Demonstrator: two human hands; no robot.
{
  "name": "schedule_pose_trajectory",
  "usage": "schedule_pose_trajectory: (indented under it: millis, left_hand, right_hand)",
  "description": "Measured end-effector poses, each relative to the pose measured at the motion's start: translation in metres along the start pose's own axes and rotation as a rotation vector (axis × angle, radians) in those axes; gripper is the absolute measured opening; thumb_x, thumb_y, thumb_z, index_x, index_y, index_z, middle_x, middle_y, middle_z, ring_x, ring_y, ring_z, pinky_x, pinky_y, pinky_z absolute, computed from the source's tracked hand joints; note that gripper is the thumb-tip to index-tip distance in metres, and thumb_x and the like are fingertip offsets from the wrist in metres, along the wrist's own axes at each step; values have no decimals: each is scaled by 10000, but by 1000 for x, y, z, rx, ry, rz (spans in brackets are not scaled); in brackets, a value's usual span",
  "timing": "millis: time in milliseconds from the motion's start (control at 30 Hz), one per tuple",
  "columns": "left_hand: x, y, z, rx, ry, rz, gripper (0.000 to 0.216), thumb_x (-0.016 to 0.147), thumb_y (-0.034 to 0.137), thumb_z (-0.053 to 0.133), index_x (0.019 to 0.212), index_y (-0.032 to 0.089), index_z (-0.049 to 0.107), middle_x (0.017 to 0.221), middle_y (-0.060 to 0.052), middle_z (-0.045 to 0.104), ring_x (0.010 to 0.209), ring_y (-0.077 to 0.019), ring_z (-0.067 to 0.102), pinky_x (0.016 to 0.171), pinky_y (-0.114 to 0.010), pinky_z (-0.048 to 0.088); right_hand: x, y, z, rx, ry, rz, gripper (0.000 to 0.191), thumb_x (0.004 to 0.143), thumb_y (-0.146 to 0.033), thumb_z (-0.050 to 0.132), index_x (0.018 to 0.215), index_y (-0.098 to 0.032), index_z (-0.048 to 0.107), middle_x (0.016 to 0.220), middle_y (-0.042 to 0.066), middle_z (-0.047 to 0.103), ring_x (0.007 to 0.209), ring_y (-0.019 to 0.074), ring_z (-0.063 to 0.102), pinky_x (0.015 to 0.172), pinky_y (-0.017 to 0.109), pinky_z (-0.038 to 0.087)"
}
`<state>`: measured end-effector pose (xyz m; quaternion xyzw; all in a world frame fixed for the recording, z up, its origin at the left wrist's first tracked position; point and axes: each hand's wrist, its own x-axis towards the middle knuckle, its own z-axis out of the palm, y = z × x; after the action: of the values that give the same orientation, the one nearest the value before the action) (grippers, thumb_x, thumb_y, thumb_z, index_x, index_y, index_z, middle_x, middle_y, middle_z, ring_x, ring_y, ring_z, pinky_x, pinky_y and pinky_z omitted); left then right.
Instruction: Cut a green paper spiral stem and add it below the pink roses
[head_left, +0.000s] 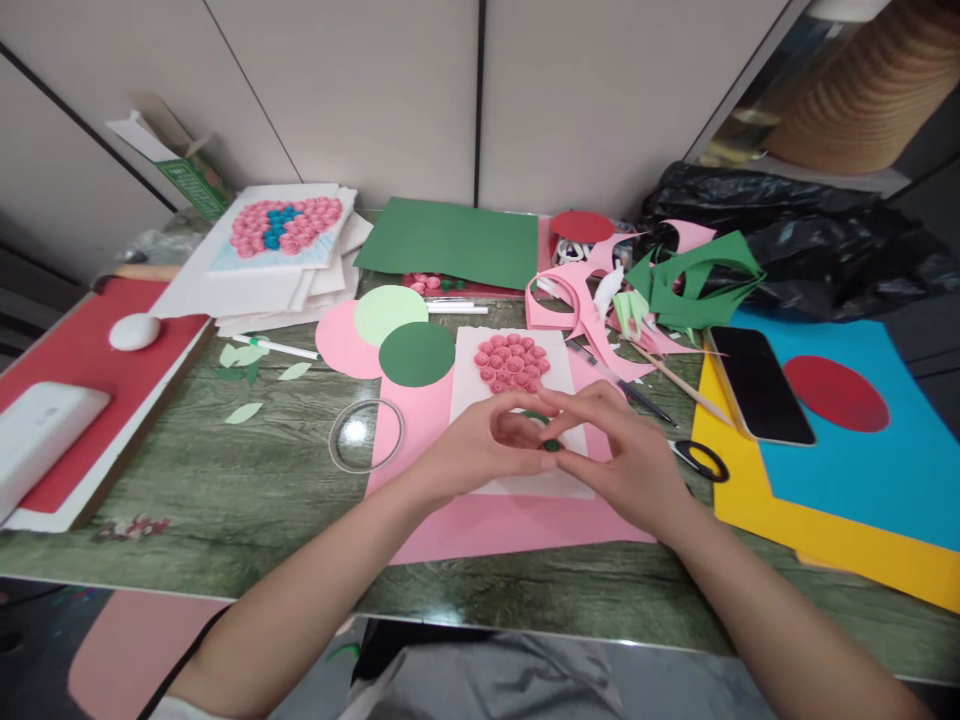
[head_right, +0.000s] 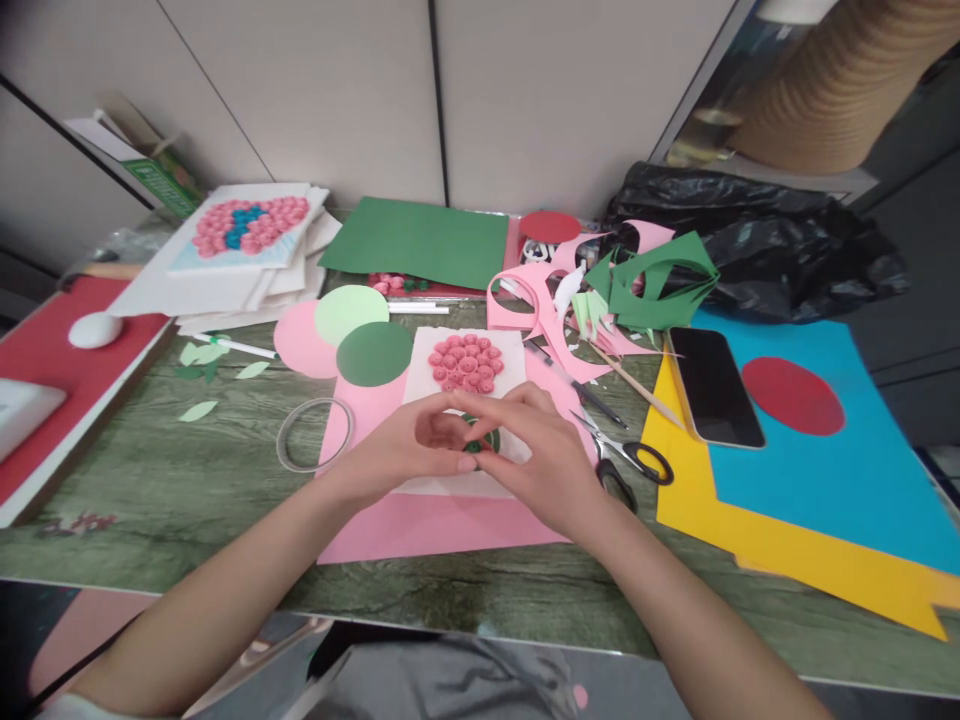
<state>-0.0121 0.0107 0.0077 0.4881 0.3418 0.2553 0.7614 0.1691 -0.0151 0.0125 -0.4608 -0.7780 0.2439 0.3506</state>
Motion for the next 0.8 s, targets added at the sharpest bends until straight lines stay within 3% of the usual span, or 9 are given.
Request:
schedule_pose_trajectory:
  millis: [233,533,800]
  left_hand:
    - [1,-5,6,-32,-43,38,318,682,215,731,966,201,588,868,-18,556,825,-134,547,716,-255,440]
    - [1,-6,10,-140,2,77,141,704,188,701,811,168,611,816,-11,598,806,-135,576,799,-298,443]
    - [4,-10,6,-198,92,10,272,682,197,728,936,176,632,788,-16,644,758,-139,606,803,-318,435]
  right_hand:
    - [-1,4,5,-25,36,-79,510,776,-105,608,1223,-343,546,712,-15,625,742,184,518,689,327,435]
    - [1,0,5,-131,-4,-118,391,832,-212,572,1206,-323,578,649,-3,576,697,184,499,689,329,422]
    - [0,1,4,-58,30,-81,455,787,-157,639,1203,-323,558,784,-2,661,771,183,551,755,358,447]
